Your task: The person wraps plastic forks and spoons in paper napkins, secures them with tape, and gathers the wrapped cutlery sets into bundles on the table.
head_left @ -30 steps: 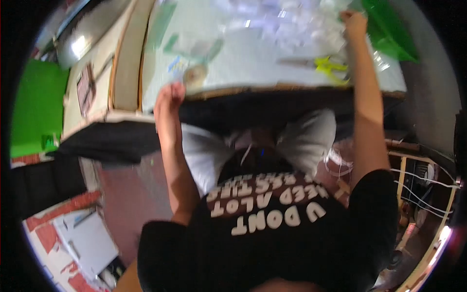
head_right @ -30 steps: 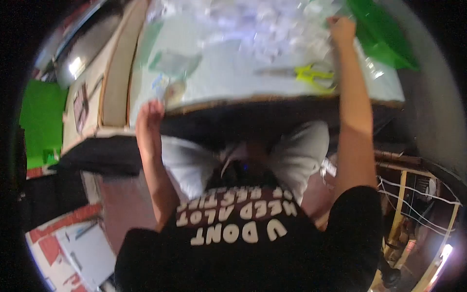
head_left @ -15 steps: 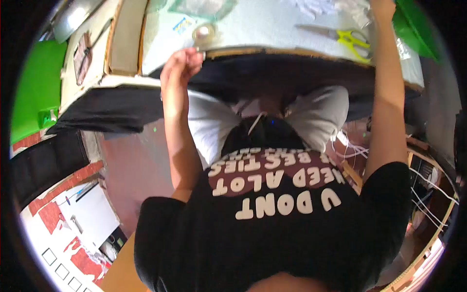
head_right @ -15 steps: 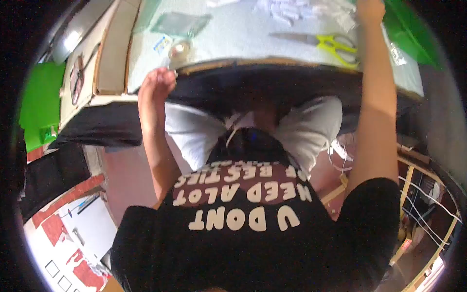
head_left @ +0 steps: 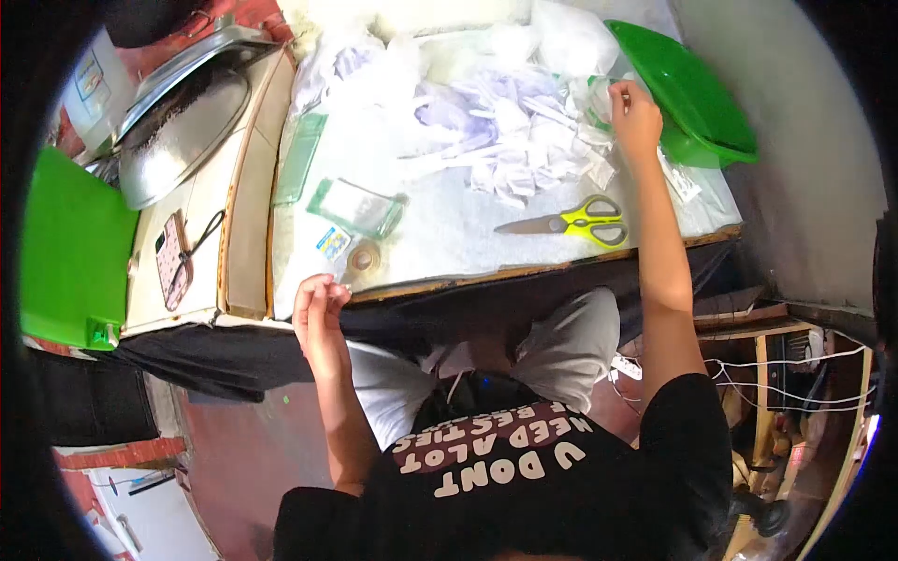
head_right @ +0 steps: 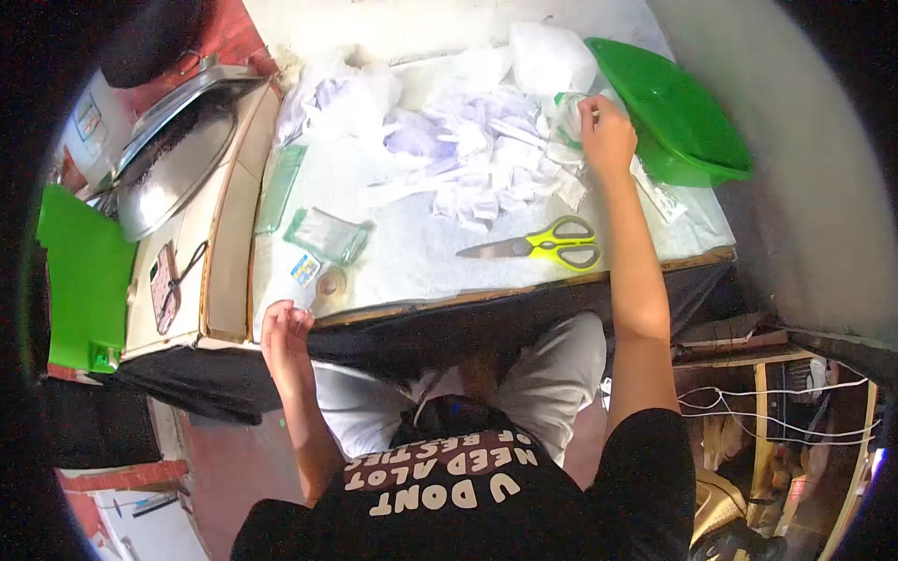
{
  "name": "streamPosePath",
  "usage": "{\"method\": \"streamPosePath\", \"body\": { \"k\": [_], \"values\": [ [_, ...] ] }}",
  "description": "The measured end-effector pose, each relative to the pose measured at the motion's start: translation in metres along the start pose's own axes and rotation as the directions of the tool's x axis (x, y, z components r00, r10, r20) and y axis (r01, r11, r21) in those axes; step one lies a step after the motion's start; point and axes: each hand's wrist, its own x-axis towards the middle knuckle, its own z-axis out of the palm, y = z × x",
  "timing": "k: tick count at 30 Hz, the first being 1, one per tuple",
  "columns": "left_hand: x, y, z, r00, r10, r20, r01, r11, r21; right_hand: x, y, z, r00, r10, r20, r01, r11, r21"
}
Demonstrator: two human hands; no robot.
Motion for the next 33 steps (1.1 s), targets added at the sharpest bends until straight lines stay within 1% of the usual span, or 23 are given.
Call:
{"method": "streamPosePath", "body": {
  "k": [2, 3, 6, 7, 10, 12, 13, 14, 15, 16, 17, 18, 19, 20, 21, 22, 24, 25, 27, 28, 29, 32, 33],
  "values": [
    [0.001, 0.001, 0.000, 0.998, 0.059, -0.032, -0.061, 0.997, -0.048, -0.008, -0.012, -0.011, 0.995, -0.092, -0.048, 0.085, 0.988, -0.133],
    [0.000, 0.002, -0.001, 0.993, 0.101, -0.054, -0.106, 0.991, -0.081, -0.012, -0.013, -0.013, 0.988, -0.116, -0.102, 0.117, 0.993, 0.004],
    [0.002, 0.005, -0.004, 0.968, 0.167, -0.185, -0.188, 0.977, -0.100, -0.021, -0.009, -0.017, 0.989, -0.014, -0.147, 0.041, 0.983, 0.180],
    [0.004, 0.007, -0.006, 0.964, 0.178, -0.198, -0.202, 0.973, -0.110, -0.023, -0.011, -0.020, 0.992, 0.066, -0.112, -0.036, 0.968, 0.248],
    [0.004, 0.008, -0.010, 0.962, 0.154, -0.225, -0.188, 0.972, -0.140, -0.027, 0.016, 0.001, 0.973, 0.221, -0.071, -0.153, 0.841, 0.518],
    [0.006, 0.008, -0.008, 0.967, 0.144, -0.211, -0.176, 0.975, -0.138, -0.032, 0.023, 0.006, 0.904, 0.422, 0.067, -0.288, 0.488, 0.824],
    [0.004, 0.008, -0.006, 0.971, 0.145, -0.192, -0.171, 0.978, -0.122, -0.034, 0.010, 0.000, 0.859, 0.484, 0.169, -0.326, 0.261, 0.909],
    [0.001, 0.008, -0.003, 0.974, 0.144, -0.174, -0.164, 0.981, -0.105, -0.045, -0.004, -0.006, 0.860, 0.457, 0.225, -0.329, 0.161, 0.931],
    [0.000, 0.009, 0.001, 0.992, 0.077, -0.102, -0.080, 0.996, -0.024, -0.061, -0.045, -0.026, 0.860, 0.427, 0.279, -0.334, 0.059, 0.941],
    [-0.004, 0.011, 0.005, 0.999, -0.003, -0.037, 0.006, 0.998, 0.070, -0.079, -0.088, -0.043, 0.836, 0.456, 0.305, -0.410, 0.148, 0.900],
    [-0.006, 0.012, 0.013, 0.991, -0.092, 0.094, 0.068, 0.969, 0.237, -0.101, -0.124, -0.052, 0.804, 0.489, 0.337, -0.490, 0.226, 0.842],
    [-0.004, 0.015, 0.018, 0.900, -0.219, 0.376, 0.083, 0.935, 0.346, -0.125, -0.139, -0.044, 0.941, 0.253, 0.224, -0.313, 0.409, 0.857],
    [-0.007, 0.014, 0.030, 0.797, -0.326, 0.508, 0.176, 0.930, 0.322, -0.141, -0.166, -0.046, 0.975, 0.111, 0.193, -0.220, 0.359, 0.907],
    [-0.009, 0.007, 0.039, 0.722, -0.295, 0.626, 0.167, 0.952, 0.257, -0.157, -0.187, -0.050, 0.947, 0.047, 0.319, -0.321, 0.212, 0.923],
    [-0.015, 0.004, 0.053, 0.741, -0.227, 0.632, 0.187, 0.974, 0.131, -0.161, -0.201, -0.055, 0.905, 0.066, 0.421, -0.425, 0.090, 0.900],
    [-0.018, -0.004, 0.062, 0.814, -0.208, 0.543, 0.255, 0.967, -0.012, -0.167, -0.213, -0.057, 0.849, 0.077, 0.523, -0.522, -0.038, 0.852],
    [-0.019, -0.005, 0.077, 0.908, -0.180, 0.377, 0.280, 0.932, -0.230, -0.176, -0.224, -0.051, 0.786, 0.153, 0.599, -0.550, -0.266, 0.791],
    [-0.018, -0.004, 0.076, 0.918, -0.171, 0.357, 0.266, 0.934, -0.236, -0.180, -0.225, -0.051, 0.750, 0.195, 0.632, -0.542, -0.365, 0.757],
    [-0.016, -0.003, 0.076, 0.934, -0.152, 0.323, 0.241, 0.936, -0.257, -0.196, -0.221, -0.045, 0.780, 0.128, 0.612, -0.534, -0.374, 0.759],
    [-0.014, -0.003, 0.076, 0.942, -0.121, 0.313, 0.195, 0.956, -0.217, -0.203, -0.217, -0.042, 0.794, 0.090, 0.602, -0.533, -0.374, 0.759],
    [-0.012, -0.003, 0.074, 0.950, -0.091, 0.300, 0.149, 0.973, -0.176, -0.206, -0.213, -0.039, 0.778, 0.125, 0.616, -0.555, -0.321, 0.767],
    [-0.012, 0.007, 0.077, 0.951, -0.033, 0.306, 0.045, 0.999, -0.031, -0.197, -0.195, -0.036, 0.755, -0.121, 0.645, -0.614, -0.476, 0.630],
    [-0.013, 0.012, 0.077, 0.945, -0.030, 0.325, 0.022, 0.999, 0.029, -0.189, -0.202, -0.046, 0.675, -0.056, 0.736, -0.706, -0.339, 0.622]
  ]
}}
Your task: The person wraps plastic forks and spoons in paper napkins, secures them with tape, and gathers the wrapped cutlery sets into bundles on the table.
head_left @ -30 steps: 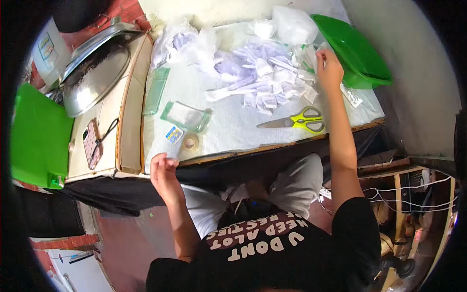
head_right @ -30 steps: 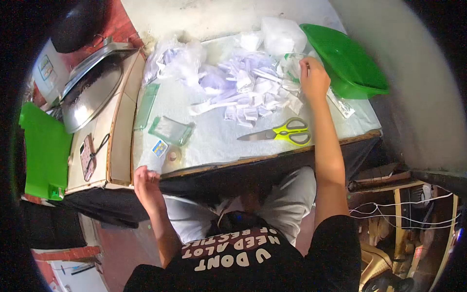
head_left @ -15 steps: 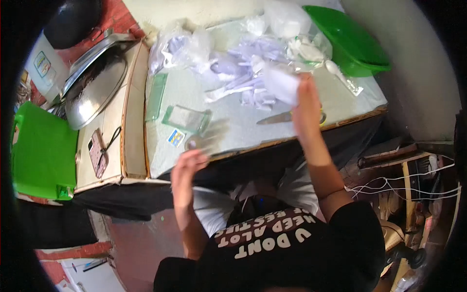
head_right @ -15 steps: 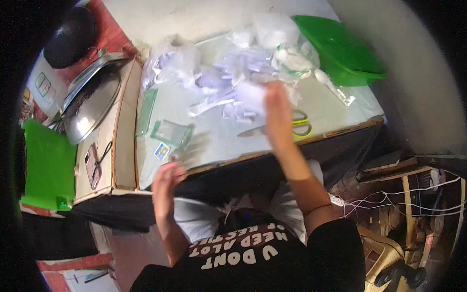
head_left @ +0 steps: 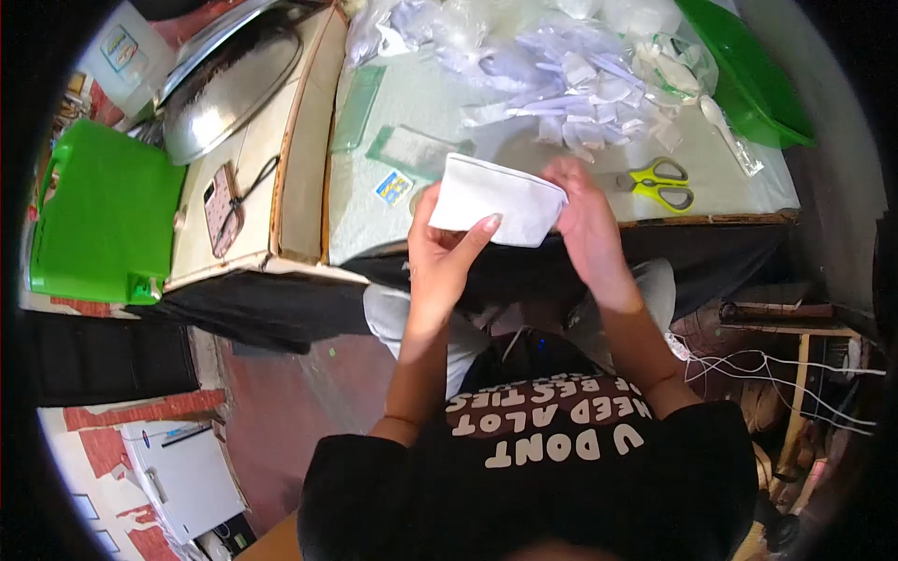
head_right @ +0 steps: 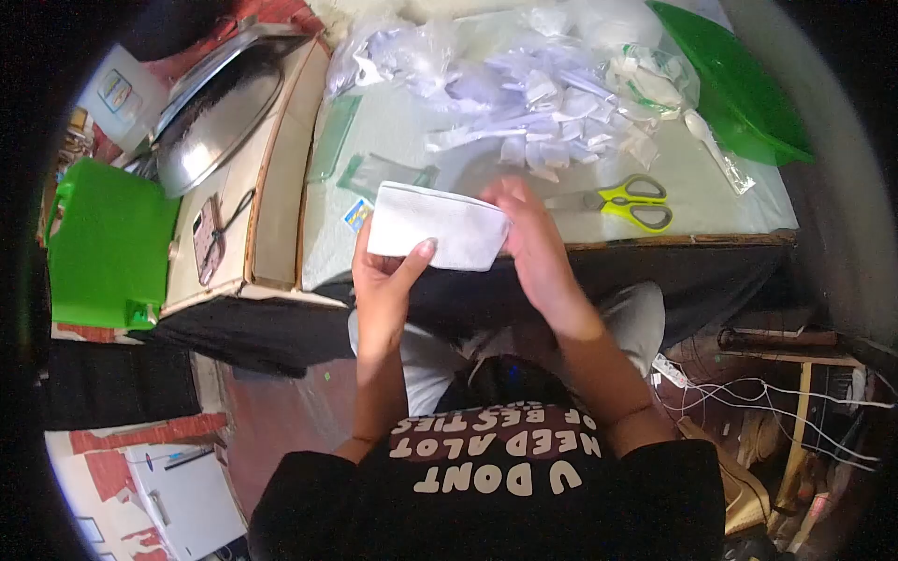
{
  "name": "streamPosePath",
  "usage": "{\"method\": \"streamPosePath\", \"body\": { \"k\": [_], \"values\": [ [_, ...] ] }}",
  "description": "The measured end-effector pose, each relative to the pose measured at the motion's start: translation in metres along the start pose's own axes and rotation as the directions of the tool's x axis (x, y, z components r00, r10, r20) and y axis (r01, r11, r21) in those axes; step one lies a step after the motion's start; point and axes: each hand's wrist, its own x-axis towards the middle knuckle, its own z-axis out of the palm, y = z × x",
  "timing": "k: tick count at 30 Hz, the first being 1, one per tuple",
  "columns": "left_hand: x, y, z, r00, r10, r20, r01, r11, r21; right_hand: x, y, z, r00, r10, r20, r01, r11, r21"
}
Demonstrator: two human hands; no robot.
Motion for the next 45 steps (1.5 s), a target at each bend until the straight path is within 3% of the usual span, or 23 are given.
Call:
{"method": "streamPosePath", "body": {
  "k": [3, 5, 9, 10, 12, 13, 15, 17, 18, 19, 21, 25, 28, 31, 34, 37, 40, 43, 44, 45],
  "values": [
    [-0.003, 0.004, -0.006, 0.997, -0.029, 0.075, 0.026, 0.998, 0.049, 0.007, -0.014, 0.014, 0.993, 0.100, 0.065, -0.055, 0.870, -0.490],
    [-0.004, 0.004, -0.013, 0.991, -0.063, 0.119, 0.056, 0.996, 0.067, 0.007, -0.008, 0.012, 0.991, 0.109, 0.072, -0.057, 0.857, -0.512],
    [-0.007, -0.008, -0.023, 1.000, 0.003, -0.012, -0.004, 0.996, -0.091, -0.002, 0.010, 0.007, 0.992, 0.071, 0.101, -0.012, 0.872, -0.489],
    [-0.010, -0.012, -0.028, 0.996, -0.044, 0.073, 0.048, 0.997, -0.067, -0.006, 0.020, 0.002, 0.993, 0.081, 0.089, -0.032, 0.894, -0.448],
    [-0.021, -0.021, -0.044, 0.959, -0.146, 0.243, 0.152, 0.988, -0.003, -0.021, 0.036, -0.003, 0.985, 0.145, 0.093, -0.098, 0.918, -0.385],
    [-0.024, -0.023, -0.052, 0.943, -0.182, 0.279, 0.167, 0.983, 0.077, -0.023, 0.035, -0.003, 0.983, 0.160, 0.091, -0.102, 0.886, -0.451],
    [-0.029, -0.022, -0.069, 0.949, -0.187, 0.255, 0.115, 0.955, 0.272, -0.015, 0.038, -0.013, 0.983, 0.090, 0.158, 0.006, 0.852, -0.524],
    [-0.023, -0.010, -0.089, 0.941, -0.173, 0.290, 0.040, 0.909, 0.415, -0.001, 0.030, -0.015, 0.989, 0.097, 0.111, -0.013, 0.806, -0.592],
    [-0.023, -0.001, -0.096, 0.948, -0.160, 0.276, -0.001, 0.864, 0.504, 0.010, 0.029, -0.015, 0.988, 0.050, 0.143, 0.055, 0.761, -0.646],
    [-0.025, 0.000, -0.108, 0.943, -0.228, 0.244, 0.053, 0.825, 0.562, 0.022, 0.029, -0.015, 0.984, 0.006, 0.180, 0.123, 0.708, -0.696],
    [-0.032, 0.000, -0.111, 0.977, -0.118, 0.176, 0.020, 0.879, 0.476, 0.049, 0.027, -0.006, 0.968, -0.031, 0.250, 0.225, 0.551, -0.804],
    [-0.041, -0.002, -0.119, 0.976, -0.184, 0.118, 0.103, 0.862, 0.496, 0.095, 0.043, 0.017, 0.935, -0.025, 0.353, 0.348, 0.233, -0.908],
    [-0.048, -0.006, -0.122, 0.982, -0.177, 0.061, 0.131, 0.883, 0.450, 0.129, 0.067, 0.021, 0.759, -0.145, 0.634, 0.625, -0.111, -0.773],
    [-0.050, 0.002, -0.125, 0.981, -0.149, 0.126, 0.083, 0.904, 0.420, 0.147, 0.075, 0.038, 0.762, -0.075, 0.643, 0.641, 0.233, -0.732],
    [-0.051, 0.004, -0.128, 0.981, -0.158, 0.108, 0.107, 0.921, 0.375, 0.146, 0.046, 0.057, 0.788, -0.075, 0.610, 0.615, 0.133, -0.778],
    [-0.050, 0.002, -0.132, 0.982, -0.158, 0.100, 0.112, 0.926, 0.361, 0.156, 0.012, 0.045, 0.734, -0.232, 0.638, 0.634, -0.101, -0.767],
    [-0.044, -0.007, -0.132, 0.988, -0.126, 0.092, 0.081, 0.918, 0.388, 0.197, -0.016, 0.003, 0.869, -0.264, 0.418, 0.439, 0.025, -0.898],
    [-0.040, -0.007, -0.119, 0.991, -0.117, 0.057, 0.095, 0.950, 0.298, 0.241, -0.033, -0.040, 0.866, -0.221, 0.449, 0.471, 0.056, -0.880],
    [-0.038, -0.006, -0.115, 0.993, -0.108, 0.044, 0.093, 0.961, 0.261, 0.247, -0.031, -0.042, 0.838, -0.237, 0.491, 0.533, 0.162, -0.831],
    [-0.037, -0.007, -0.112, 0.994, -0.102, 0.048, 0.087, 0.965, 0.247, 0.243, -0.027, -0.034, 0.859, -0.181, 0.479, 0.500, 0.095, -0.861]
  ]
}}
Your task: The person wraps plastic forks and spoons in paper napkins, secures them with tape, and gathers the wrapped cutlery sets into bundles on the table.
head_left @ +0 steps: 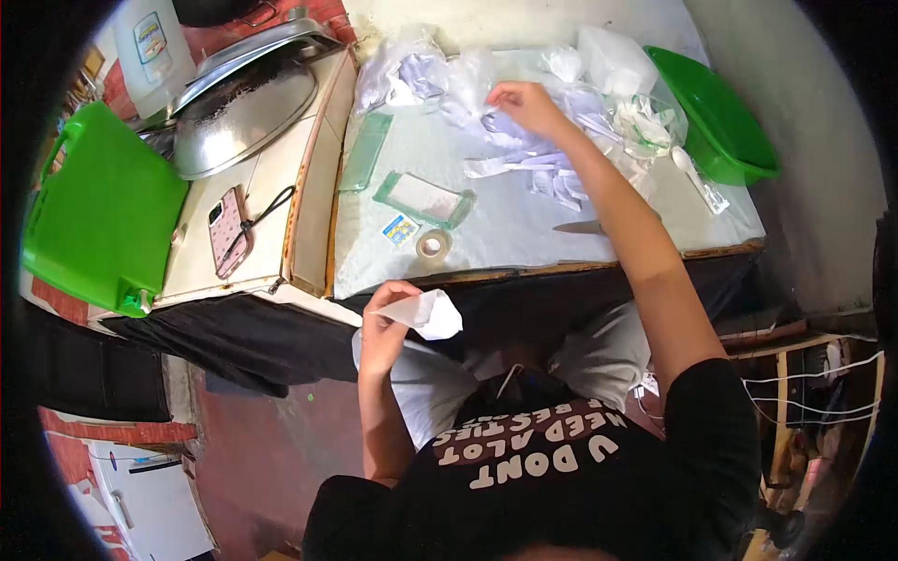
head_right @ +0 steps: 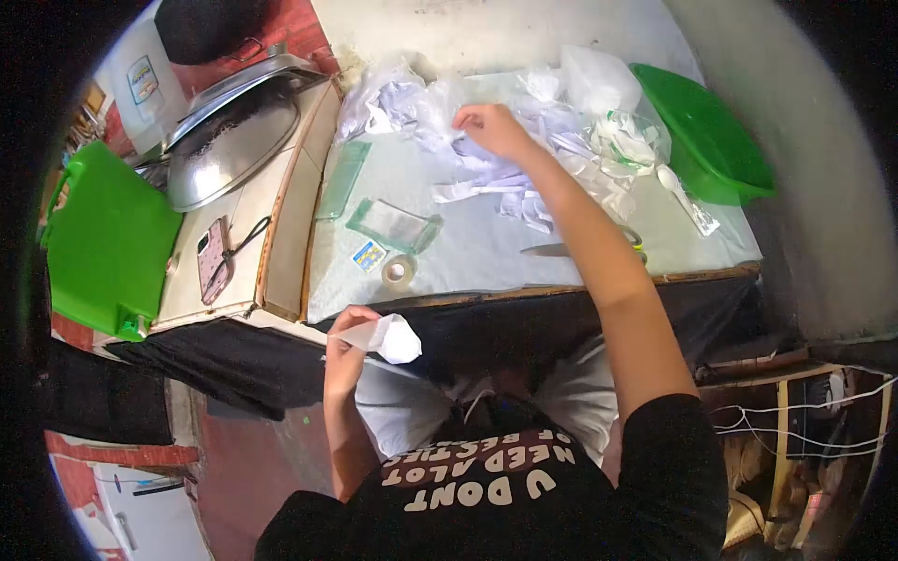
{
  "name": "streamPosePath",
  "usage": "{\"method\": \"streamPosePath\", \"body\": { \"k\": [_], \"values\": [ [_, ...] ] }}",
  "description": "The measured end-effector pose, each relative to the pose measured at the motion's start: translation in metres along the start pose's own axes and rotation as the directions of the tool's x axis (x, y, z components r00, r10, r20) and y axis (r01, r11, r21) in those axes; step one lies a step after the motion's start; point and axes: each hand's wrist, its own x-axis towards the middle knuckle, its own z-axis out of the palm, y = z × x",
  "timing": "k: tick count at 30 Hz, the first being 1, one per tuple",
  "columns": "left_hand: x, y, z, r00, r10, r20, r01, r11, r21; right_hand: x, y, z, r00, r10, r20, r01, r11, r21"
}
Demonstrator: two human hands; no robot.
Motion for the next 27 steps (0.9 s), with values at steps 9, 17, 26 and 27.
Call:
{"method": "streamPosePath", "body": {
  "k": [9, 17, 26, 27],
  "values": [
    [-0.009, -0.009, -0.005, 0.984, -0.103, -0.145, 0.094, 0.993, -0.070, -0.009, -0.003, 0.043, 0.978, 0.204, 0.048, -0.094, 0.632, -0.769],
    [-0.014, -0.018, -0.012, 0.956, -0.117, -0.270, 0.074, 0.984, -0.164, -0.002, -0.005, 0.047, 0.976, 0.156, 0.155, 0.016, 0.655, -0.756],
    [-0.017, -0.020, -0.016, 0.945, -0.146, -0.293, 0.095, 0.979, -0.181, 0.014, -0.012, 0.057, 0.925, 0.380, 0.020, -0.220, 0.577, -0.787],
    [-0.017, -0.020, -0.017, 0.945, -0.146, -0.292, 0.093, 0.978, -0.187, 0.017, -0.015, 0.054, 0.914, 0.406, -0.001, -0.253, 0.568, -0.783]
  ]
}}
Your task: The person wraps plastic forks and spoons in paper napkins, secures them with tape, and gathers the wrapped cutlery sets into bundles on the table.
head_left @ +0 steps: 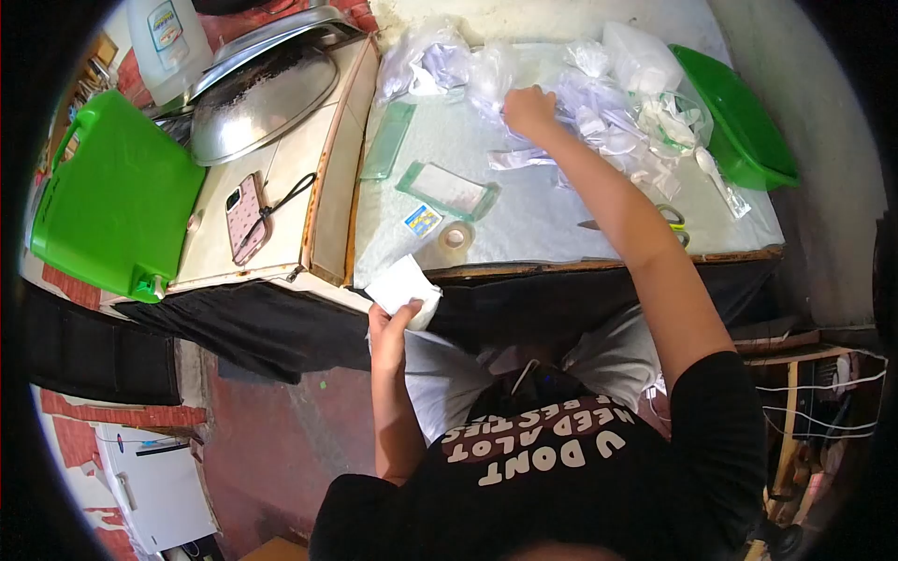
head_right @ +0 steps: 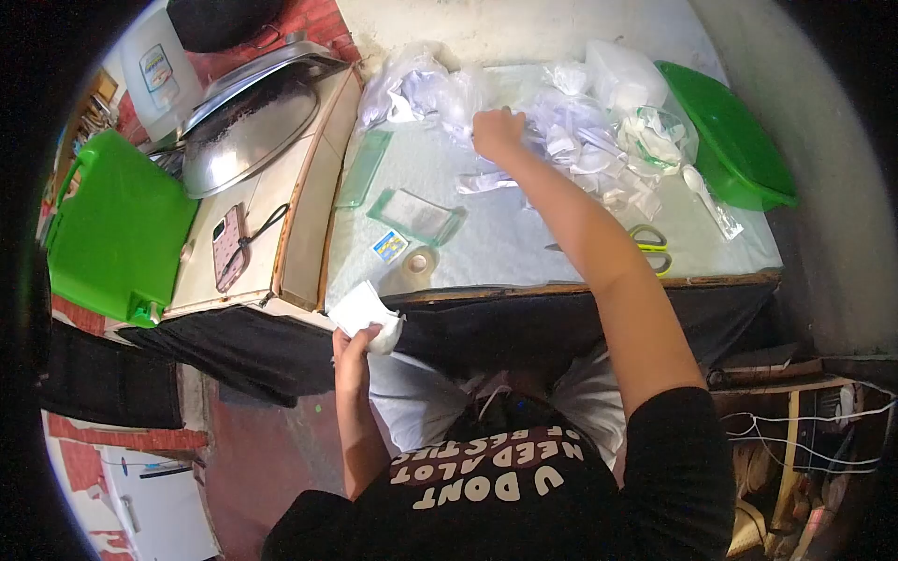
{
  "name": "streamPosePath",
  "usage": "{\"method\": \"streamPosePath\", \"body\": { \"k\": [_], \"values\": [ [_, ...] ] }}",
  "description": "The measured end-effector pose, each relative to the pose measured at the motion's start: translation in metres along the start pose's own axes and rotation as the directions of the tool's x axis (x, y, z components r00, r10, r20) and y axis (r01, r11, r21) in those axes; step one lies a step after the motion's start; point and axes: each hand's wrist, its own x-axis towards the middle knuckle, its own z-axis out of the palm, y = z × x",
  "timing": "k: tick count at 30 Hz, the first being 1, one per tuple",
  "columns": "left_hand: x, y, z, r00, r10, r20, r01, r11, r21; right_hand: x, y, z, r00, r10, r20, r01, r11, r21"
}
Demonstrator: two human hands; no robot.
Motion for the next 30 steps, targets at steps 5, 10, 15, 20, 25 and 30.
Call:
{"method": "streamPosePath", "body": {
  "k": [5, 10, 15, 20, 25, 30],
  "values": [
    [0.000, -0.001, -0.001, 0.999, -0.013, -0.029, 0.013, 1.000, -0.008, 0.016, 0.012, -0.015, 0.982, 0.036, 0.186, -0.068, 0.984, 0.166],
    [-0.001, -0.001, 0.001, 0.999, -0.034, 0.013, 0.034, 0.999, 0.001, 0.008, 0.017, -0.040, 0.978, -0.026, 0.205, -0.003, 0.990, 0.143],
    [0.000, 0.000, 0.007, 1.000, -0.030, 0.010, 0.030, 0.999, -0.023, 0.021, 0.027, -0.028, 0.935, -0.107, 0.339, 0.066, 0.989, 0.130],
    [-0.001, -0.003, 0.006, 0.999, -0.039, 0.008, 0.039, 0.999, -0.003, 0.022, 0.024, -0.014, 0.897, -0.143, 0.418, 0.011, 0.953, 0.301],
    [-0.001, -0.005, 0.003, 0.998, -0.056, 0.007, 0.056, 0.998, 0.004, -0.002, 0.004, -0.004, 0.992, -0.105, 0.066, 0.093, 0.982, 0.167],
    [-0.001, -0.008, 0.001, 0.998, -0.058, 0.028, 0.058, 0.998, -0.005, -0.020, -0.010, -0.001, 0.964, -0.090, -0.250, 0.082, 0.996, -0.044]
  ]
}}
